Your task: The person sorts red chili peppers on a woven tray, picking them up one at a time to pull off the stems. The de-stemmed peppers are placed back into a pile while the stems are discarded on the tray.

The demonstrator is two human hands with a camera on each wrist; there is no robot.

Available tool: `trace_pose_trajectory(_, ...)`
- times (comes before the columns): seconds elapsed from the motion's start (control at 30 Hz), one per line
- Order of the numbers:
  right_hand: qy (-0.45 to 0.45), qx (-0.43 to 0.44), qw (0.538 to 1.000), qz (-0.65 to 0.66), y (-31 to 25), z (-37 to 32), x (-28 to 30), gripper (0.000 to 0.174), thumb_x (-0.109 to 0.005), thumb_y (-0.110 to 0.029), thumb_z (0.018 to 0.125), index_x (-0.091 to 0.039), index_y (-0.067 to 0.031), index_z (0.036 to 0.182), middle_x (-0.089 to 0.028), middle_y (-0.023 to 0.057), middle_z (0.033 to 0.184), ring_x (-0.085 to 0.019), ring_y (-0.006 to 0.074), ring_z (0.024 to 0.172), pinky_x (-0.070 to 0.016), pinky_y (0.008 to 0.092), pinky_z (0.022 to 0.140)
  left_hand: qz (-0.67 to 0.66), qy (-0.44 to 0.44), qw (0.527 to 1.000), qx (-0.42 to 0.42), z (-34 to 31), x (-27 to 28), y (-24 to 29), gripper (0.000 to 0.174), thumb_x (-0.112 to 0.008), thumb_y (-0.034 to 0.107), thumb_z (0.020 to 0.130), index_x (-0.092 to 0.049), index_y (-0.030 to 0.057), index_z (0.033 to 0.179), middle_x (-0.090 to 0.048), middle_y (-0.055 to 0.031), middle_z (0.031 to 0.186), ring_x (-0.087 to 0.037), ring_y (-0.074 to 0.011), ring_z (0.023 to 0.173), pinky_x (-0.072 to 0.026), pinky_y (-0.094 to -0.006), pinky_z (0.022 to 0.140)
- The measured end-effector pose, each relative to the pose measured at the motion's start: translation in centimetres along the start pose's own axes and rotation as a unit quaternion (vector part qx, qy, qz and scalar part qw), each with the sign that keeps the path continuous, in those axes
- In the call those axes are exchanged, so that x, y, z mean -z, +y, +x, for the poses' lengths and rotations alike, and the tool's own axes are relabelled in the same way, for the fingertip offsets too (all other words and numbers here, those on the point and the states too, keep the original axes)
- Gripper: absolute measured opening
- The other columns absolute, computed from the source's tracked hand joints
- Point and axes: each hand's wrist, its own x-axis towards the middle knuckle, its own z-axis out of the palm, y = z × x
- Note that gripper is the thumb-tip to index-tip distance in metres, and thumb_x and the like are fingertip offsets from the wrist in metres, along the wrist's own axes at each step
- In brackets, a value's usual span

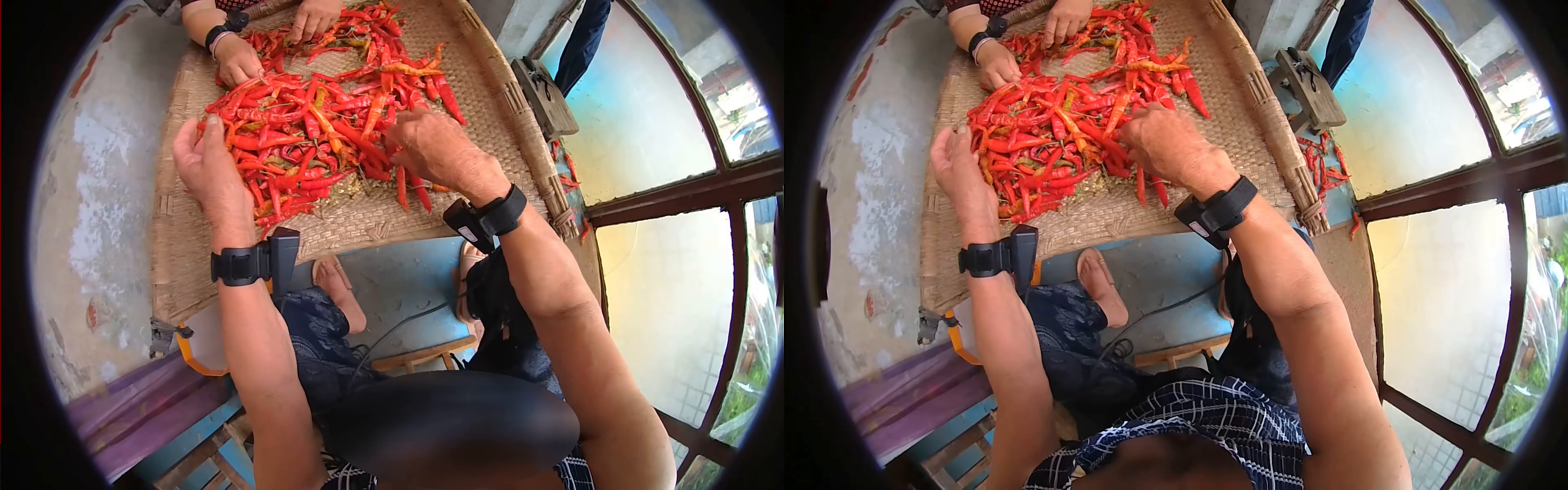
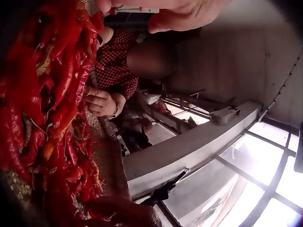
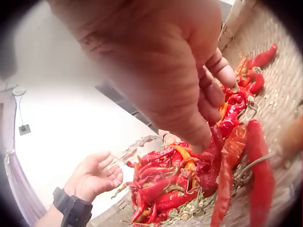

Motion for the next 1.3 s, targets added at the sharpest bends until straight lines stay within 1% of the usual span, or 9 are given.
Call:
trace_pose_trajectory(0.07,-0.166,-0.070,0.983,-0.024,0.6,0.1,-0.6,0.015,-0.064,-0.016,0.079,-0.064,-0.0042,0.088,-0.064,0.0131,0.083,-0.061,0.0323,0.081,-0.0495,0.0446,0.075,0.021,-0.093,0.995,-0.027,0.0,0.3,-1.3,0.034,-0.061,0.015,0.090,-0.051,0.0012,0.119,-0.058,-0.0062,0.107,-0.055,-0.0112,0.094,-0.0447,-0.0241,0.080)
trace_pose_trajectory(0.17,-0.204,-0.077,0.976,-0.007,1.1,0.0,-0.3,0.013,-0.062,-0.013,0.079,-0.064,-0.0034,0.087,-0.064,0.0134,0.082,-0.061,0.0332,0.080,-0.0490,0.0436,0.072,0.078,-0.187,0.974,-0.100,-1.8,-0.8,-1.2,0.020,-0.062,0.015,0.087,-0.062,0.0014,0.102,-0.061,-0.0042,0.089,-0.057,-0.0113,0.082,-0.0470,-0.0259,0.073)
trace_pose_trajectory(0.5,-0.081,-0.104,0.928,0.347,1.6,-0.5,5.1,0.013,-0.063,-0.014,0.085,-0.060,-0.0012,0.087,-0.060,0.0033,0.072,-0.054,0.0125,0.069,-0.0464,0.0290,0.065,0.191,-0.439,0.868,-0.130,-7.6,-3.5,-1.2,0.018,-0.064,0.016,0.085,-0.063,0.0051,0.098,-0.063,-0.0117,0.092,-0.061,-0.0205,0.086,-0.0483,-0.0318,0.071)
trace_pose_trajectory(0.57,-0.088,-0.108,0.898,0.418,1.2,-0.4,5.3,0.014,-0.061,-0.015,0.088,-0.059,-0.0009,0.089,-0.058,-0.0014,0.074,-0.051,0.0085,0.071,-0.0446,0.0260,0.066,0.161,-0.427,0.855,-0.246,-8.2,-3.9,-1.4,0.017,-0.063,0.015,0.086,-0.064,0.0052,0.100,-0.064,-0.0125,0.086,-0.062,-0.0211,0.081,-0.0484,-0.0319,0.067)
trace_pose_trajectory(0.67,-0.083,-0.094,0.872,0.472,1.2,-0.4,4.8,0.019,-0.061,-0.022,0.091,-0.060,-0.0023,0.091,-0.058,-0.0006,0.077,-0.053,0.0069,0.074,-0.0456,0.0246,0.067,0.201,-0.500,0.841,-0.055,-8.0,-3.6,0.3,0.017,-0.061,0.014,0.087,-0.065,0.0040,0.101,-0.064,-0.0128,0.076,-0.063,-0.0205,0.072,-0.0480,-0.0320,0.063)
trace_pose_trajectory(0.97,-0.043,-0.106,0.952,0.285,1.9,-0.7,3.5,0.011,-0.062,-0.010,0.086,-0.063,-0.0038,0.095,-0.064,0.0057,0.078,-0.061,0.0153,0.074,-0.0496,0.0291,0.068,0.219,-0.316,0.923,-0.035,-2.5,-2.0,-0.3,0.029,-0.049,0.027,0.096,-0.065,0.0043,0.104,-0.060,0.0007,0.072,-0.054,-0.0058,0.067,-0.0444,-0.0211,0.062)
trace_pose_trajectory(1.1,-0.096,-0.032,0.973,0.206,1.5,-0.9,0.4,0.013,-0.062,-0.006,0.082,-0.063,-0.0048,0.095,-0.066,0.0083,0.085,-0.064,0.0230,0.079,-0.0508,0.0323,0.072,0.208,-0.142,0.950,-0.186,1.0,0.6,-1.7,0.032,-0.055,0.022,0.092,-0.057,0.0026,0.118,-0.062,-0.0093,0.097,-0.058,-0.0187,0.092,-0.0462,-0.0309,0.084)
trace_pose_trajectory(1.17,-0.145,-0.056,0.979,0.130,1.4,-0.7,-0.5,0.018,-0.062,-0.004,0.077,-0.064,-0.0062,0.095,-0.066,0.0102,0.091,-0.064,0.0275,0.084,-0.0505,0.0368,0.073,0.417,-0.021,0.858,-0.301,1.2,1.2,-0.9,0.039,-0.060,0.020,0.088,-0.053,0.0028,0.122,-0.058,-0.0146,0.112,-0.053,-0.0283,0.107,-0.0388,-0.0381,0.097)
trace_pose_trajectory(1.3,-0.174,-0.056,0.981,0.062,1.0,-0.3,-0.6,0.018,-0.063,-0.006,0.074,-0.064,-0.0069,0.092,-0.066,0.0120,0.088,-0.063,0.0306,0.082,-0.0498,0.0409,0.072,0.365,-0.112,0.867,-0.322,0.6,0.8,-0.5,0.035,-0.061,0.019,0.086,-0.057,0.0028,0.117,-0.057,-0.0152,0.114,-0.051,-0.0297,0.111,-0.0370,-0.0382,0.098)
